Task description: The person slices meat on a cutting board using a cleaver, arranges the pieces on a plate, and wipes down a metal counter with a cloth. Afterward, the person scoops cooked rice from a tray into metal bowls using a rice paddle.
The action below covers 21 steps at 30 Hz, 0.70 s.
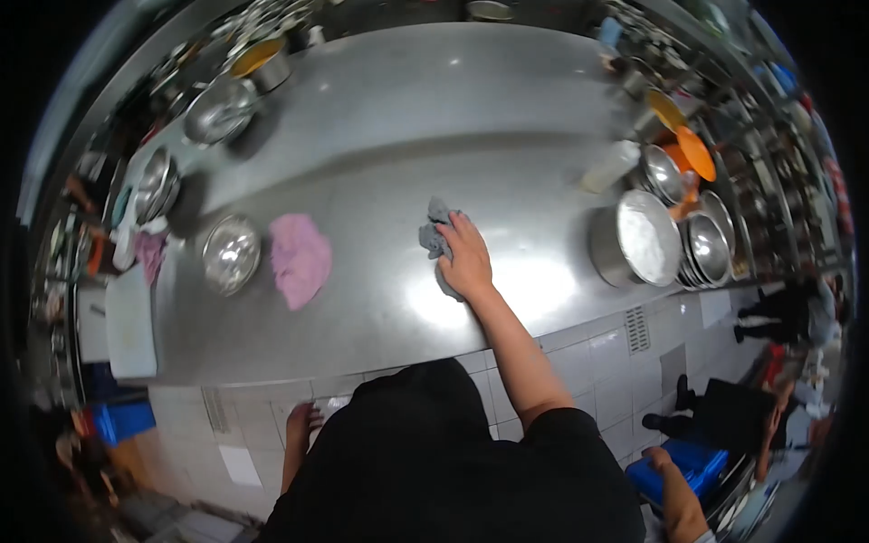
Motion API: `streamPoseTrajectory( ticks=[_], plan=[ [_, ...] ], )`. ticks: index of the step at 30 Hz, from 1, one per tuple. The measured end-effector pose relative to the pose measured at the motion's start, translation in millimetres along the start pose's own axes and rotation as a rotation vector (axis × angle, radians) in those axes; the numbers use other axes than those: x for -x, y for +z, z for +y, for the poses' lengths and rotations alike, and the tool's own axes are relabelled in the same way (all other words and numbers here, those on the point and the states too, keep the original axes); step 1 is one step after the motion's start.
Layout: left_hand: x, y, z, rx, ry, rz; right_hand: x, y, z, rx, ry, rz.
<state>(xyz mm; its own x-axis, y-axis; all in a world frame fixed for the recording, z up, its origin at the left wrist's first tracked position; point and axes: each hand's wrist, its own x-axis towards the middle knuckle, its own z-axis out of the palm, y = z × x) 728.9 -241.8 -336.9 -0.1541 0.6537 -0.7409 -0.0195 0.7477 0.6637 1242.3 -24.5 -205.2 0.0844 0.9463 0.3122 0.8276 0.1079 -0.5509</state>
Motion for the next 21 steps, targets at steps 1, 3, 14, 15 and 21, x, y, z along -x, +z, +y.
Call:
streamPoseTrajectory(
  ticks=[1, 3, 14, 15, 21],
  plan=[
    [6.4, 16.5, 19.2, 0.023, 0.005, -0.047, 1.8, 8.7, -12.6, -0.018, -0.066, 0.009],
    [14.3, 42.9, 41.0, 0.062, 0.013, -0.090, 11.7, 26.5, -38.7, -0.093, -0.151, -0.028],
    [-6.3, -5.8, -65.9, -0.059, 0.153, -0.169, 104.0, 106.4, -218.5, -0.272, -0.381, -0.225],
    [-5.7, -25.5, -81.7, -0.111, 0.076, -0.139, 107.8, 118.0, -232.5, -0.248, -0.345, -0.194],
    [32.2, -154.0, -206.7, -0.118, -0.198, 0.159, 105.7, 191.8, -332.3, -0.247, -0.438, -0.235]
  ],
)
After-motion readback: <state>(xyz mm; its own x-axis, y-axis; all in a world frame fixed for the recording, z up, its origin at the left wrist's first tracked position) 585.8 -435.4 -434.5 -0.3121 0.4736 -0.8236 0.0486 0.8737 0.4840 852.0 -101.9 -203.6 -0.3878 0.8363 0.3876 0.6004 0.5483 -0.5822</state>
